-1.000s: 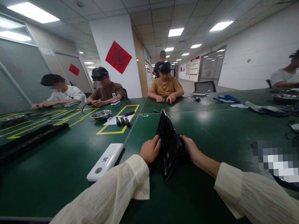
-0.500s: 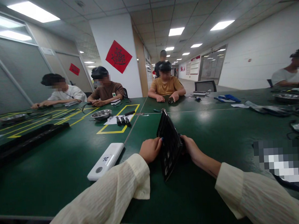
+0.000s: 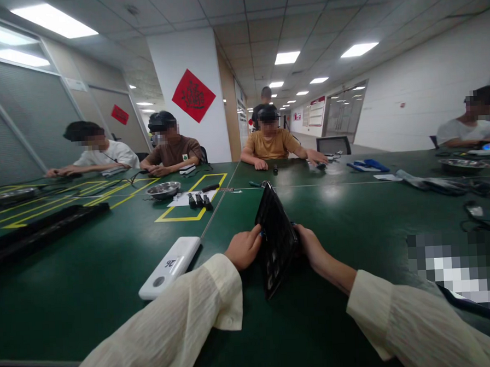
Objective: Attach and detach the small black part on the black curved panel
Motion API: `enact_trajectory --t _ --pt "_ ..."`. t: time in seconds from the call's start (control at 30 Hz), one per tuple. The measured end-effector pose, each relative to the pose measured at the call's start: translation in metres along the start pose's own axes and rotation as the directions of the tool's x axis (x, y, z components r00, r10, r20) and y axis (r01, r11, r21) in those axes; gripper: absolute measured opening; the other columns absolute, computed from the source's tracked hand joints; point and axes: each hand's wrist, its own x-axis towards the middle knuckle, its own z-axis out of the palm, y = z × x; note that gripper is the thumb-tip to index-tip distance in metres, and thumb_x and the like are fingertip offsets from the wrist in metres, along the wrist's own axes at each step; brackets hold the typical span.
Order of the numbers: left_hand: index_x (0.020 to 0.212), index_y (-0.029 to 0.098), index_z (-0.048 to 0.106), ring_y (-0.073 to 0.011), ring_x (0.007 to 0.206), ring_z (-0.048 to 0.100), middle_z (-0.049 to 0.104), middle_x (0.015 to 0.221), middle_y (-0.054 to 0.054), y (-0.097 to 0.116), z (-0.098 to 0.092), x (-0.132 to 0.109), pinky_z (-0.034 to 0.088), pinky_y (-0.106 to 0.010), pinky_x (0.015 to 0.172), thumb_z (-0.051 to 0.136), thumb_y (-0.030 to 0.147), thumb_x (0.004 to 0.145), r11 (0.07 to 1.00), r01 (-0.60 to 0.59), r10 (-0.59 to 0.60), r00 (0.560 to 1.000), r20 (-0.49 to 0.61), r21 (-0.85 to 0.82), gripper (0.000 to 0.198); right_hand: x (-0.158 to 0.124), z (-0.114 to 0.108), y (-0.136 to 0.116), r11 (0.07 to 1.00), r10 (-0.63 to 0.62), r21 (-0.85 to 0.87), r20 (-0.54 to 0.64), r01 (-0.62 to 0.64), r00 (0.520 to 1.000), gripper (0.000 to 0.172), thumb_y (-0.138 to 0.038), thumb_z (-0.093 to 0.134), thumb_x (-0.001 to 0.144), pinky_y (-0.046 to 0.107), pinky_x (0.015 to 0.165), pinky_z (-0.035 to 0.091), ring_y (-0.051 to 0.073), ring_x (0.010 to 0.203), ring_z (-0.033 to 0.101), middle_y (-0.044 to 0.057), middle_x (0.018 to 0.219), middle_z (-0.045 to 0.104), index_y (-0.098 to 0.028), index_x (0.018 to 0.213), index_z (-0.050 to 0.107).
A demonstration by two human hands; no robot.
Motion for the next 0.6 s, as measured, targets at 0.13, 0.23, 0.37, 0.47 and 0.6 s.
enact_trajectory --t 0.13,0.23,0.37,0.47,0.6 --pt "0.104 0.016 0.051 -0.022 0.081 0.06 0.063 0.084 -0.008 -0.0006 -0.0019 0.0012 0.041 -0.031 0.073 0.018 0.037 0.089 0.997 -0.027 0.025 0.999 -0.027 -0.077 0.042 -0.0047 0.0024 -0.006 1.0 0.01 -0.029 -0.014 -0.01 1.0 0.025 -0.033 0.04 0.077 0.022 0.038 0.035 0.013 0.041 0.049 0.0 0.048 0.055 -0.016 0.066 0.054" --pt "0.087 0.017 0.053 -0.0184 0.072 0.059 0.061 0.075 -0.005 -0.0004 -0.0013 0.0021 0.041 -0.028 0.069 0.018 0.039 0.09 0.964 -0.084 0.074 0.996 -0.046 -0.252 0.042 -0.0069 0.0042 -0.0089 0.999 0.023 -0.028 -0.017 -0.024 1.0 0.025 -0.032 0.039 0.078 0.022 0.037 0.035 0.012 0.04 0.048 0.0 0.047 0.054 -0.016 0.065 0.053" --pt "0.088 0.017 0.054 -0.0165 0.073 0.057 0.061 0.075 -0.003 0.0005 0.0008 0.0029 0.041 -0.026 0.069 0.019 0.04 0.089 0.914 -0.055 0.039 0.998 -0.049 -0.402 0.042 -0.0049 0.0039 -0.0072 0.999 0.028 -0.028 -0.005 -0.028 1.0 0.027 -0.034 0.039 0.079 0.023 0.037 0.034 0.013 0.04 0.048 0.0 0.048 0.054 -0.016 0.066 0.053" --pt "0.093 0.018 0.055 -0.0169 0.081 0.058 0.063 0.083 -0.004 0.0012 0.0005 0.0023 0.041 -0.026 0.074 0.019 0.04 0.09 0.924 -0.008 -0.01 0.999 -0.046 -0.383 0.042 -0.0028 0.0026 -0.0046 0.999 0.014 -0.041 0.005 -0.014 1.0 0.029 -0.036 0.038 0.08 0.023 0.037 0.034 0.013 0.039 0.049 0.0 0.046 0.054 -0.016 0.065 0.053" --pt "0.095 0.019 0.055 -0.0162 0.076 0.058 0.062 0.078 -0.003 0.0026 -0.0022 0.0013 0.041 -0.026 0.071 0.018 0.041 0.09 0.935 0.006 -0.012 1.0 -0.015 -0.355 0.043 -0.0015 0.0016 -0.0021 0.999 0.003 -0.052 0.012 -0.002 1.0 0.029 -0.037 0.038 0.08 0.023 0.038 0.034 0.013 0.04 0.049 0.0 0.046 0.054 -0.016 0.067 0.054"
